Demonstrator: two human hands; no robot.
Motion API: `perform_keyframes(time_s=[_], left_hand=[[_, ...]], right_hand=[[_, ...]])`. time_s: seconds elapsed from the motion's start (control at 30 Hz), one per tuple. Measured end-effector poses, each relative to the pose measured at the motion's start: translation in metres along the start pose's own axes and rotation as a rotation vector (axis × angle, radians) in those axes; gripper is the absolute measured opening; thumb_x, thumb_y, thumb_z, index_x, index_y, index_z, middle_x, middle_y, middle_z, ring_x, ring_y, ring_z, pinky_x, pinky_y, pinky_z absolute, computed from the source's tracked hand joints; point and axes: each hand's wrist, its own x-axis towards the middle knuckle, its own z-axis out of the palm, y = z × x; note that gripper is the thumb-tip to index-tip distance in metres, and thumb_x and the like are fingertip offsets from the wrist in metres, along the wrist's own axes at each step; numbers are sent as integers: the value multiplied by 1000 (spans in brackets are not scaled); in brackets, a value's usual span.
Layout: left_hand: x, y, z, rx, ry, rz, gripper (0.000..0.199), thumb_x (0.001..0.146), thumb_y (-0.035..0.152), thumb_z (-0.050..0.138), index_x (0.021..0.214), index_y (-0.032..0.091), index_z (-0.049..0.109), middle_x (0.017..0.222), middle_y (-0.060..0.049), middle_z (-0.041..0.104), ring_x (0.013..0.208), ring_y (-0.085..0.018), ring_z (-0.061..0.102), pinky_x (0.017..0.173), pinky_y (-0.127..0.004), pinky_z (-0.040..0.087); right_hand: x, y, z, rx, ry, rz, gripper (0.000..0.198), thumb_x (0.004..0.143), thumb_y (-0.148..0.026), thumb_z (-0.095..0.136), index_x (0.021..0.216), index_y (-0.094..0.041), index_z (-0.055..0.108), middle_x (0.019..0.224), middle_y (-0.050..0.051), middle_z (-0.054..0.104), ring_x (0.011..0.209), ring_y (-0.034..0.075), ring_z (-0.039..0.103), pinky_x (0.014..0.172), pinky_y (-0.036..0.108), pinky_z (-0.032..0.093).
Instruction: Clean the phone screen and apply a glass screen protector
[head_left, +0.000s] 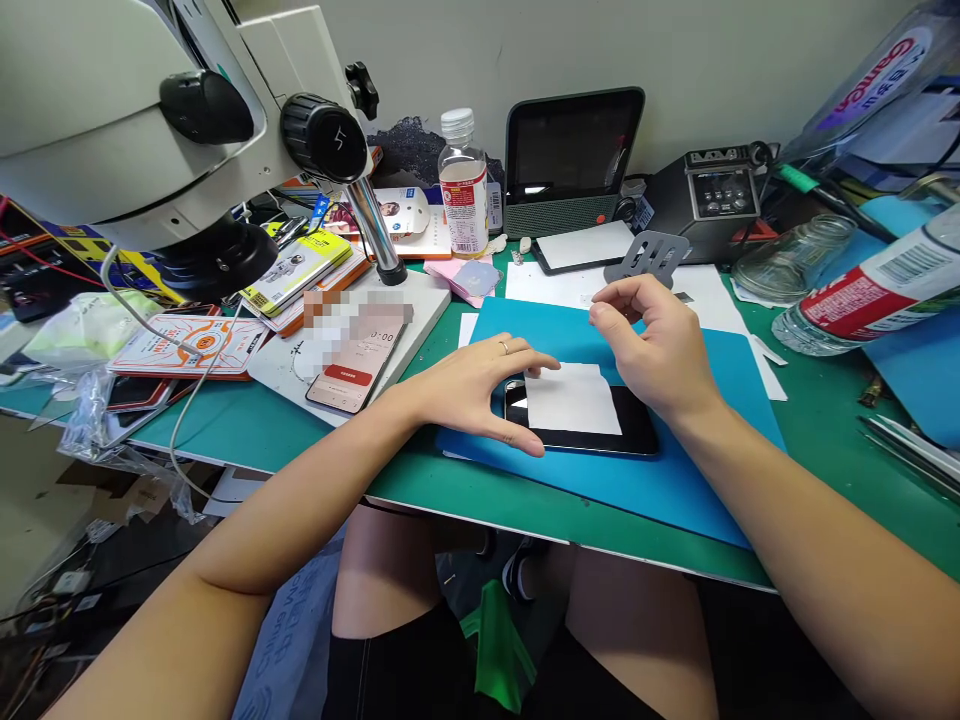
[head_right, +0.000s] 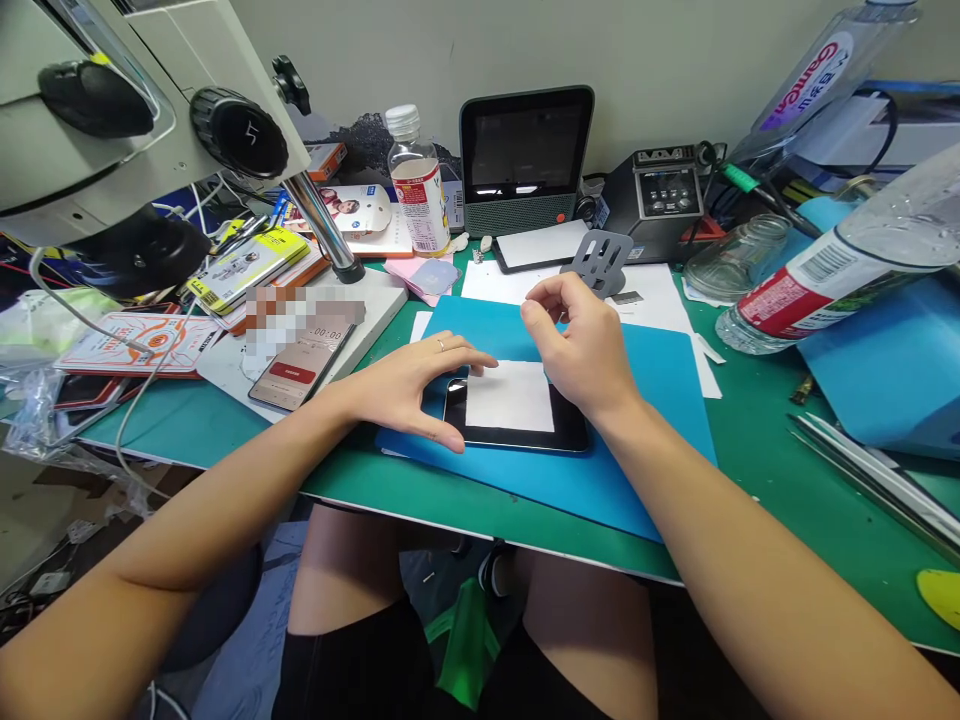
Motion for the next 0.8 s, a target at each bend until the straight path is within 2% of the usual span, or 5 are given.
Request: perform_keyframes(time_s=[0.47, 0.8], left_hand=[[-1, -1, 1, 11, -5, -17, 86, 71, 74, 74, 137, 23, 56, 121, -11, 64, 113, -31, 60, 98, -42, 48], [-1, -2, -2, 15, 26, 20, 84, 71, 74, 74, 135, 23, 58, 121, -11, 64, 114, -31, 59, 97, -43, 48]], right_hand=[[1, 3, 1, 18, -25, 13, 5, 88, -29, 63, 90, -25, 65, 84, 4, 71, 80, 23, 65, 65, 38, 47], [4, 2, 3, 0, -20, 27, 6, 88, -30, 64, 90, -26, 66, 83, 5, 71, 78, 23, 65, 66, 39, 48]])
